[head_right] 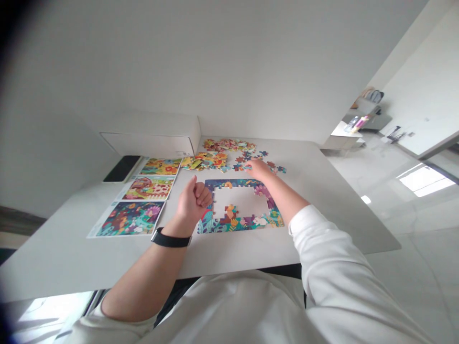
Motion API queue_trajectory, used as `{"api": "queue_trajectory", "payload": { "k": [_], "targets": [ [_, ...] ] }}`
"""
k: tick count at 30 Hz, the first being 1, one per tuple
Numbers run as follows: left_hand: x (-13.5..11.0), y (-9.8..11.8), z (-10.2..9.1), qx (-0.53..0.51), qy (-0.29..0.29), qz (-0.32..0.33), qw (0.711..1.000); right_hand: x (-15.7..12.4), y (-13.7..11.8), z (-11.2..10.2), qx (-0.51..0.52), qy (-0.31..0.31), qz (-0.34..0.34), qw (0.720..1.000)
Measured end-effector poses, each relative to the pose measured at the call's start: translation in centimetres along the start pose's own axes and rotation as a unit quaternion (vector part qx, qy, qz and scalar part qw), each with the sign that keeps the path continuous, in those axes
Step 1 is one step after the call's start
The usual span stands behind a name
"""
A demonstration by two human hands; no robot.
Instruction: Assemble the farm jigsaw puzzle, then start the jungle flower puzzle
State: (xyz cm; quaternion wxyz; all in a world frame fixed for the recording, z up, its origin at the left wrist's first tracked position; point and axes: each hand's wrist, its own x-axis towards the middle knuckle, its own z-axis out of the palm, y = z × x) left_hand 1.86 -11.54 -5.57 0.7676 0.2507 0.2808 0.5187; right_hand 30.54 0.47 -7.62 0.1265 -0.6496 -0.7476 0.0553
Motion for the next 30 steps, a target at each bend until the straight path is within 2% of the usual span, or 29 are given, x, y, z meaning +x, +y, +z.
{"api": "queue_trajectory", "payload": {
  "k": [4,9,16,23,30],
  "targets": [
    [0.0,0.3,-0.2,-0.004,-0.002,0.005,1.0,3.6,-1.6,1.3,-0.04,-0.047,0.02,0.998],
    [0.0,0.6,-0.3,0.002,-0.006,0.012,1.0,5.5,-2.1,2.0,-0.046,-0.079,0.035,0.995],
    [0.1,0.5,-0.1,0.015,-0.014,0.022,1.0,5.9,-1.3,2.1,-0.03,-0.053,0.022,0.998],
    [0.3,0.5,-0.3,0.021,-0.006,0.023,1.0,5.8,-1.0,1.9,-0.005,-0.077,0.02,0.997],
    [0.1,0.9,-0.4,0.029,0.014,0.031,0.999,5.7,-0.2,1.9,0.016,-0.06,0.033,0.997]
  ]
}}
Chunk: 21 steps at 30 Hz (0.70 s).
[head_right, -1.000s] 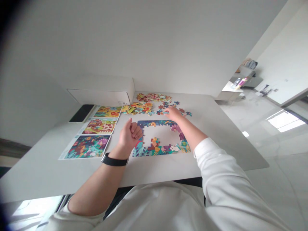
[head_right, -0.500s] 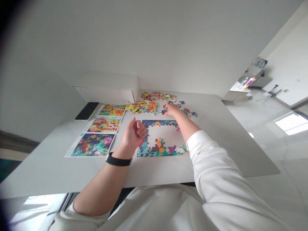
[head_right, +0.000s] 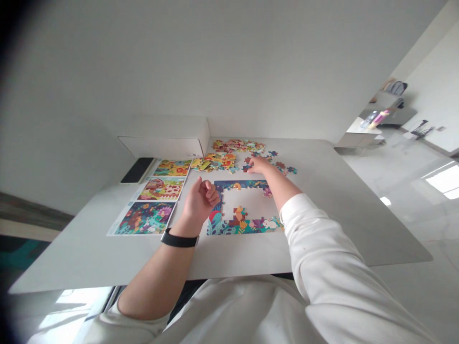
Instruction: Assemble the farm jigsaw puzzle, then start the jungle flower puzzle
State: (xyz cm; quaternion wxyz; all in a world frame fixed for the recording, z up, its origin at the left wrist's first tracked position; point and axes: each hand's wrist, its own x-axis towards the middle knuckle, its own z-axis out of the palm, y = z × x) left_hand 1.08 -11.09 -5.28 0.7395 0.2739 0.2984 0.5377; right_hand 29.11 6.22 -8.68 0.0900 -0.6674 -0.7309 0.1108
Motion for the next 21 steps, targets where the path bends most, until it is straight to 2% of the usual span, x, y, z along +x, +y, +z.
{"api": "queue_trajectory", "payload": {
  "k": [4,7,13,16,21],
  "targets": [
    [-0.2,0.1,0.1,0.0,-0.007,0.003,1.0,-0.3,0.4,0.0,0.015,0.002,-0.005,1.0],
    [-0.2,0.1,0.2,0.014,-0.001,0.005,1.0,-0.8,0.4,0.2,0.047,0.027,-0.005,0.999],
    [0.0,-0.2,0.1,0.025,-0.004,-0.008,1.0,-3.3,-0.7,-0.2,0.192,0.07,-0.016,0.979],
    [0.1,-0.4,0.1,0.027,-0.004,-0.008,1.0,-6.1,-1.6,-1.2,0.319,0.057,-0.034,0.945],
    [0.1,-0.9,0.5,0.089,0.012,0.007,0.996,-12.2,-3.5,-2.2,0.507,0.026,-0.032,0.861]
  ]
}}
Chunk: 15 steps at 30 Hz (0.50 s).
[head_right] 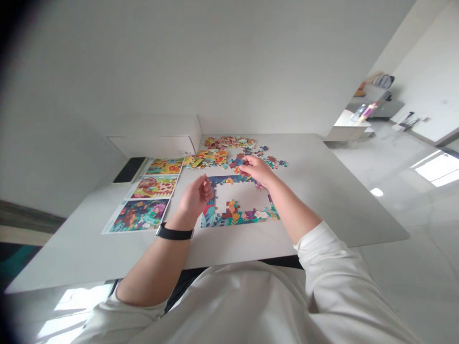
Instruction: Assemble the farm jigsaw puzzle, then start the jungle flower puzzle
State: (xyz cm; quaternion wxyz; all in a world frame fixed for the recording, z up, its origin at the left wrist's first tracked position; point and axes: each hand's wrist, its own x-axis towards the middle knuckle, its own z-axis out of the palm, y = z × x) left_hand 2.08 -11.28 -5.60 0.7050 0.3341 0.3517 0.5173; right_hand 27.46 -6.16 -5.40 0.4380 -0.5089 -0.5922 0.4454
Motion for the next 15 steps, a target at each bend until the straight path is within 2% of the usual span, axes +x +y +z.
{"api": "queue_trajectory", "payload": {
  "k": [3,6,11,15],
  "targets": [
    [-0.1,-0.5,0.2,0.061,0.003,0.046,0.997,-3.0,-0.2,1.3,0.071,0.012,0.025,0.997],
    [0.0,-1.1,0.1,0.132,-0.005,0.066,0.989,-4.8,0.5,2.5,0.106,0.021,0.043,0.993],
    [0.6,-2.2,-0.2,0.216,-0.023,0.088,0.972,-5.6,1.8,4.0,0.12,0.012,0.057,0.991],
    [0.7,-2.6,-0.4,0.279,-0.076,0.09,0.953,-5.3,2.3,4.9,0.134,-0.005,0.062,0.989]
  ]
}}
